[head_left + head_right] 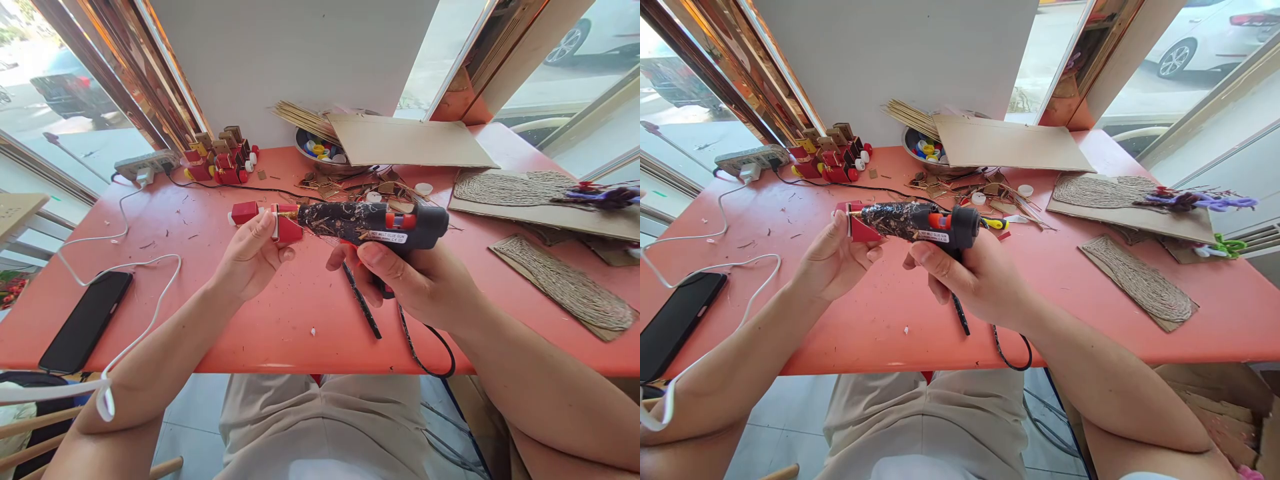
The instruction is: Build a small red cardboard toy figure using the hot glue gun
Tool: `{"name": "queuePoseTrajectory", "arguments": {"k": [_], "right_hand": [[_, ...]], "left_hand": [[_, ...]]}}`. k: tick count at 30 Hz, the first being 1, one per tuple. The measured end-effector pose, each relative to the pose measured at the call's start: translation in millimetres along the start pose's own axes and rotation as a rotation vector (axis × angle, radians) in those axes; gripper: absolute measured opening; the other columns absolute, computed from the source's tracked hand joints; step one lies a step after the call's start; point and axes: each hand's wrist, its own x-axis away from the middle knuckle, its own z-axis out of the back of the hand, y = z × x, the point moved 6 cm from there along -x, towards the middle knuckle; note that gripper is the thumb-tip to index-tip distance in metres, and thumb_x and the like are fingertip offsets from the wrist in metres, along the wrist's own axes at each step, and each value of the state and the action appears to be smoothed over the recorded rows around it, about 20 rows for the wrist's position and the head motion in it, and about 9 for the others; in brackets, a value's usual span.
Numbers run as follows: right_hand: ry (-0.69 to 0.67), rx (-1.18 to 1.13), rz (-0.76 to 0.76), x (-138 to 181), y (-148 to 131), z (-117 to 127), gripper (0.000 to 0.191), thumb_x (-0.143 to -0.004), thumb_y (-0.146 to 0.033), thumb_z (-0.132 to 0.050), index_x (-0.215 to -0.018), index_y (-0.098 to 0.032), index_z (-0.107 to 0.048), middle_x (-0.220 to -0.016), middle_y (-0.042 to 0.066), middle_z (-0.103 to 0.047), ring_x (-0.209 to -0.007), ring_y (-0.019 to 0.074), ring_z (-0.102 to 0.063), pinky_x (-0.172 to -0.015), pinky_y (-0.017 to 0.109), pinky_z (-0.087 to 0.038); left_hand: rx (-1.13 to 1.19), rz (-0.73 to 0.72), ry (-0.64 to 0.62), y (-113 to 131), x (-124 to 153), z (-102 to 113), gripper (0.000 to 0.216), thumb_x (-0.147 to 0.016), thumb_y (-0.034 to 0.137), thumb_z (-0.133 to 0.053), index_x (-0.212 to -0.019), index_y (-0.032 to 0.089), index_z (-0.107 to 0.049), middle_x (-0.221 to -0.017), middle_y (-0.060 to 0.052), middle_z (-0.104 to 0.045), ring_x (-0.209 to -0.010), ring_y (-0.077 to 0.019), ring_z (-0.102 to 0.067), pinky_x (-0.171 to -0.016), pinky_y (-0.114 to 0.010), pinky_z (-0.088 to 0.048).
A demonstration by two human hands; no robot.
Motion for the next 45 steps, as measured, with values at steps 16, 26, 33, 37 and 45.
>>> {"name": "queuePoseTrajectory", "arguments": {"k": [16, 26, 33, 37, 45], "right_hand": [[-0.018, -0.035, -0.022, 1.0, 1.5, -2.2, 0.048, -0.099, -0.067, -0.067, -0.08, -0.024, -0.062, -0.051, -0.004, -0.056, -0.046, 0.0148, -0.057, -0.049, 0.03, -0.045], [-0.077, -0.01, -0.036, 1.4, -1.4, -5.0, 0.059, -0.097, -0.079, -0.062, -0.075, -0.024, -0.058, -0.05, -0.003, -0.059, -0.043, 0.0137, -0.055, -0.047, 0.03, -0.043], [-0.081, 0.017, -0.018, 2.4, -2.0, -5.6, 0.049, -0.102, -0.067, -0.063, -0.085, -0.021, -0.065, -0.053, -0.004, -0.059, -0.041, 0.0111, -0.051, -0.044, 0.027, -0.038], [-0.108, -0.007, -0.037, 2.8, 1.0, -7.5, 0.05, -0.099, -0.069, -0.066, -0.086, -0.021, -0.065, -0.055, -0.004, -0.06, -0.042, 0.0117, -0.053, -0.044, 0.027, -0.04], [-0.474, 0.03, -0.079, 2.2, 1.9, 5.2, 0.038, -0.1, -0.054, -0.071, -0.08, -0.022, -0.068, -0.052, -0.006, -0.056, -0.042, 0.0106, -0.051, -0.041, 0.025, -0.035]], "left_hand": [[0.012, 0.052, 0.053, -0.1, 1.6, 3.3, 0.023, -0.094, 0.043, -0.085, -0.094, 0.02, -0.077, -0.076, 0.0, -0.076, -0.065, -0.0114, -0.072, -0.048, -0.017, -0.05], [0.008, 0.047, 0.074, 3.6, 1.2, 0.5, 0.025, -0.096, 0.041, -0.082, -0.083, 0.021, -0.077, -0.08, -0.001, -0.08, -0.065, -0.0124, -0.074, -0.047, -0.018, -0.05], [0.035, 0.06, 0.085, 4.7, 1.3, 3.1, 0.023, -0.099, 0.041, -0.079, -0.087, 0.022, -0.078, -0.085, -0.001, -0.083, -0.067, -0.0117, -0.075, -0.047, -0.018, -0.05], [0.023, 0.077, 0.108, 4.7, 1.0, 3.5, 0.025, -0.099, 0.045, -0.077, -0.092, 0.021, -0.079, -0.082, -0.001, -0.082, -0.064, -0.0123, -0.073, -0.048, -0.019, -0.052], [0.018, 0.108, 0.119, 10.9, -1.8, 5.9, 0.036, -0.101, 0.057, -0.072, -0.104, 0.021, -0.079, -0.082, -0.004, -0.079, -0.069, -0.0147, -0.076, -0.048, -0.017, -0.052]]}}
